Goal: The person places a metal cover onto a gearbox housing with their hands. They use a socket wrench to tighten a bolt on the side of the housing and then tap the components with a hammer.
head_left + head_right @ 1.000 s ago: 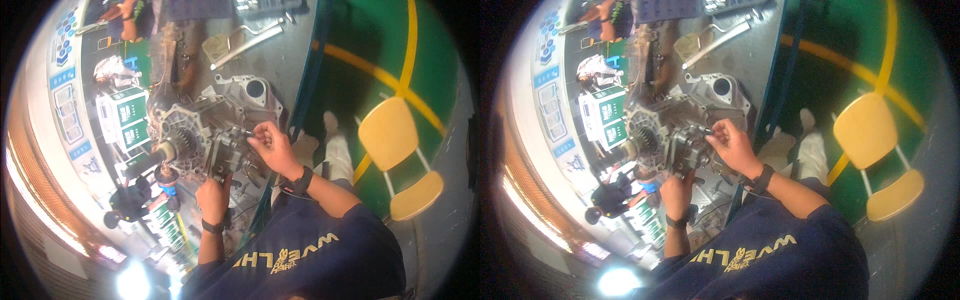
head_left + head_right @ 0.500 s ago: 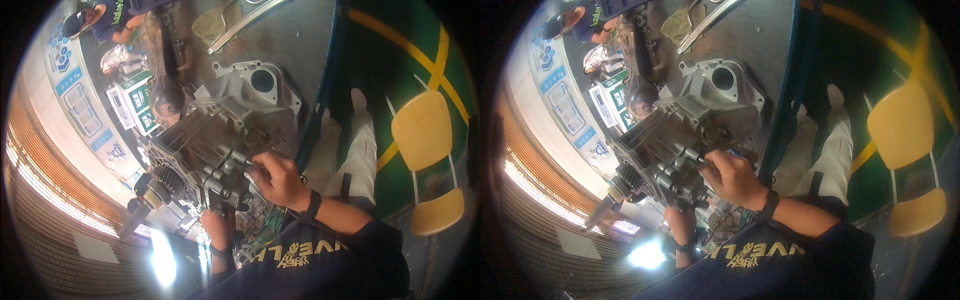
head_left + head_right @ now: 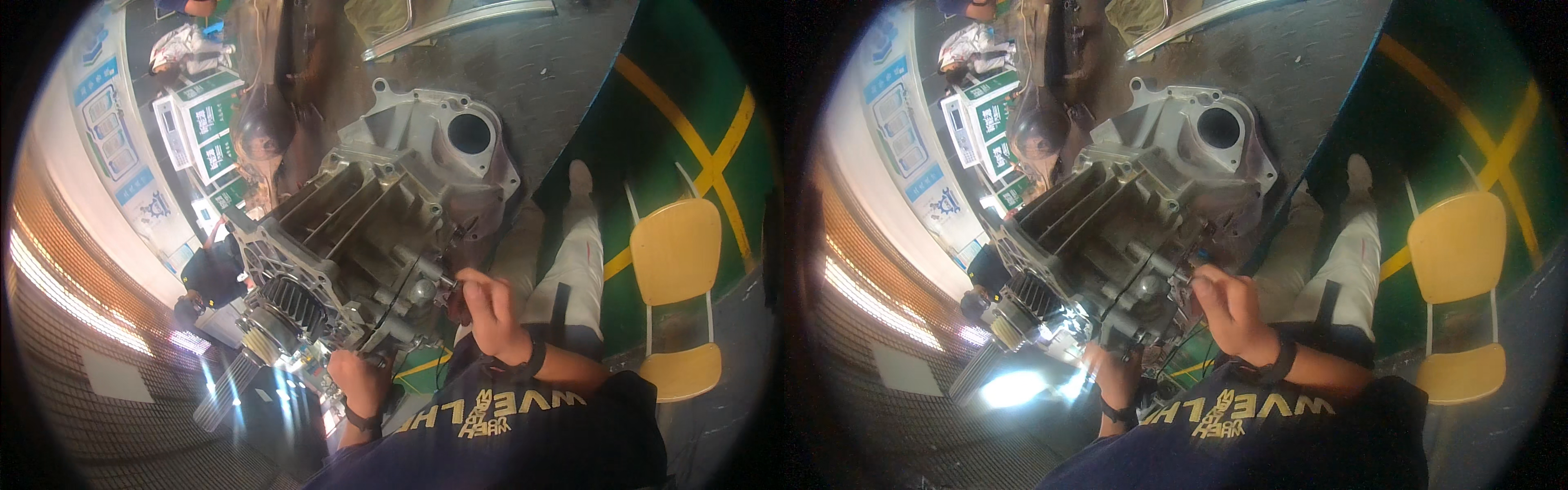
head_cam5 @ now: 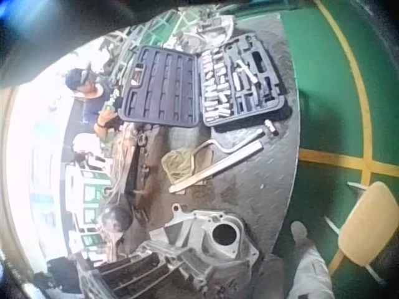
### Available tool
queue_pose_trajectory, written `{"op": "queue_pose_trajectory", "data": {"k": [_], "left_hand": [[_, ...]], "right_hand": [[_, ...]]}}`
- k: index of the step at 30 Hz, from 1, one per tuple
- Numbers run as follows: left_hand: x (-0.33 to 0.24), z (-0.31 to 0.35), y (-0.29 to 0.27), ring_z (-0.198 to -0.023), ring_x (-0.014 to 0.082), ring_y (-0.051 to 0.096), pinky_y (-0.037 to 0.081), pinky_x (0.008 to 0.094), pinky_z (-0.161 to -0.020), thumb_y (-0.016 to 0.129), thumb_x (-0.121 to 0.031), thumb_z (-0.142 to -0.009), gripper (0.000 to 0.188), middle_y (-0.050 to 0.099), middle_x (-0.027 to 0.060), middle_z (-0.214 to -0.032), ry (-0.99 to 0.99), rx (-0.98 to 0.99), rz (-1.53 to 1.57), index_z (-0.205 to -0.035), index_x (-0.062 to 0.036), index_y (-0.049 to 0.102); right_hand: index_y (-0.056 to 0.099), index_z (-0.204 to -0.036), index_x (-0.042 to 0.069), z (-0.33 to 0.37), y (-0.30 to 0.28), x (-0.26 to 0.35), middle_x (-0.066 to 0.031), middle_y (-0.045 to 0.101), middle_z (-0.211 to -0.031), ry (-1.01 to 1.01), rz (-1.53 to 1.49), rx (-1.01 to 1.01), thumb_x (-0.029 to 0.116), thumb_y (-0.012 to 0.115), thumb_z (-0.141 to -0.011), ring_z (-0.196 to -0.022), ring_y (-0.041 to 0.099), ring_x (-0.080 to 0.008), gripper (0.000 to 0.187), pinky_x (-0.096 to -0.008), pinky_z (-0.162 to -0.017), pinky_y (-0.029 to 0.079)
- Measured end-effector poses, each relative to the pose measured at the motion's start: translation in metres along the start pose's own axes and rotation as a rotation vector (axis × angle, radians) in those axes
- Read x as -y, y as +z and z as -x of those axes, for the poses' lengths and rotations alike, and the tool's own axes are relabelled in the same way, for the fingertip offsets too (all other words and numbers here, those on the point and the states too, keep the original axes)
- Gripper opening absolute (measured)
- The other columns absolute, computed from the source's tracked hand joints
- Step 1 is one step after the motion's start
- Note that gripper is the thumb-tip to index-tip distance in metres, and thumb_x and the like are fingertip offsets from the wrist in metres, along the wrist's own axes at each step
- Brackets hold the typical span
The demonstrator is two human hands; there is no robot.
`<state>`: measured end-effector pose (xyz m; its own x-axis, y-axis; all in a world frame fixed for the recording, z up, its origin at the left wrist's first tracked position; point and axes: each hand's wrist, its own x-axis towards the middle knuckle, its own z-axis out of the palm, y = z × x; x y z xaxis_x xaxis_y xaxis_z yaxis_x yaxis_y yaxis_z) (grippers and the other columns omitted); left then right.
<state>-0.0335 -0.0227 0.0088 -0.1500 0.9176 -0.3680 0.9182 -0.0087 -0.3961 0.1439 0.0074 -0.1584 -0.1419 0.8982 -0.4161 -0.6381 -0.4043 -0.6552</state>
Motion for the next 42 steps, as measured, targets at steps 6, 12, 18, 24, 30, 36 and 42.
{"op": "queue_pose_trajectory", "data": {"k": [6, 12, 18, 24, 30, 36, 42], "left_hand": [[0.002, 0.005, 0.001, -0.086, 0.0377, 0.062, 0.048, 0.0474, -0.074, 0.084, -0.013, -0.063, 0.034, 0.067, 0.0142, -0.089, -0.061, 0.018, -0.043, -0.094, -0.0106, 0.071], [0.002, -0.001, -0.001, -0.081, 0.0383, 0.062, 0.048, 0.0475, -0.071, 0.085, -0.016, -0.065, 0.032, 0.067, 0.0131, -0.086, -0.048, 0.032, -0.048, -0.095, -0.0110, 0.072], [0.004, -0.009, 0.005, -0.073, 0.0398, 0.059, 0.044, 0.0495, -0.062, 0.079, -0.015, -0.061, 0.024, 0.058, 0.0153, -0.071, 0.051, -0.103, 0.116, -0.069, -0.0051, 0.059], [0.002, -0.008, 0.001, -0.068, 0.0360, 0.062, 0.047, 0.0470, -0.063, 0.085, -0.033, -0.069, 0.037, 0.062, 0.0132, -0.072, 0.017, -0.082, 0.115, -0.070, -0.0055, 0.060], [-0.001, -0.009, -0.010, -0.067, 0.0365, 0.066, 0.050, 0.0456, -0.059, 0.082, -0.038, -0.075, 0.039, 0.065, 0.0153, -0.072, 0.090, -0.142, 0.117, -0.071, -0.0054, 0.063], [0.010, -0.012, -0.009, -0.064, 0.0413, 0.066, 0.050, 0.0485, -0.056, 0.074, -0.057, -0.084, 0.058, 0.064, 0.0208, -0.065, 0.211, -0.252, 0.241, -0.069, -0.0012, 0.064], [0.030, -0.013, -0.009, -0.072, 0.0394, 0.070, 0.054, 0.0492, -0.062, 0.075, -0.046, -0.085, 0.045, 0.069, 0.0208, -0.076, 0.347, -0.176, 0.315, -0.081, -0.0024, 0.066]], "right_hand": [[0.064, -0.095, -0.001, -0.002, -0.001, 0.000, -0.0122, 0.056, -0.064, -0.019, 0.098, 0.029, 0.023, 0.059, -0.104, -0.057, 0.056, -0.0147, 0.026, -0.0323, -0.055, 0.042], [0.063, -0.084, 0.002, -0.003, 0.005, 0.005, -0.0038, 0.059, -0.064, 0.080, 0.037, -0.013, 0.029, 0.055, -0.106, -0.057, 0.053, -0.0101, 0.036, -0.0289, -0.055, 0.042], [0.061, -0.087, 0.004, -0.006, 0.006, 0.012, 0.0008, 0.057, -0.064, 0.277, -0.108, 0.022, 0.038, 0.047, -0.110, -0.057, 0.052, -0.0067, 0.043, -0.0242, -0.052, 0.039], [0.062, -0.087, 0.005, -0.005, 0.012, 0.013, -0.0015, 0.057, -0.062, 0.279, -0.125, -0.030, 0.042, 0.051, -0.108, -0.048, 0.052, -0.0087, 0.043, -0.0233, -0.045, 0.039], [0.063, -0.085, 0.005, 0.001, 0.016, 0.016, -0.0032, 0.059, -0.064, 0.174, 0.017, -0.059, 0.051, 0.048, -0.106, -0.049, 0.054, -0.0120, 0.052, -0.0259, -0.044, 0.040], [0.067, -0.088, 0.005, 0.009, 0.019, 0.002, -0.0050, 0.062, -0.069, 0.259, -0.110, -0.160, 0.063, 0.046, -0.102, -0.053, 0.057, -0.0163, 0.064, -0.0307, -0.046, 0.047], [0.063, -0.110, 0.003, 0.075, 0.055, -0.039, -0.0066, 0.065, -0.078, 0.306, -0.053, -0.056, 0.034, 0.055, -0.102, -0.057, 0.061, -0.0173, 0.032, -0.0338, -0.052, 0.054]]}}
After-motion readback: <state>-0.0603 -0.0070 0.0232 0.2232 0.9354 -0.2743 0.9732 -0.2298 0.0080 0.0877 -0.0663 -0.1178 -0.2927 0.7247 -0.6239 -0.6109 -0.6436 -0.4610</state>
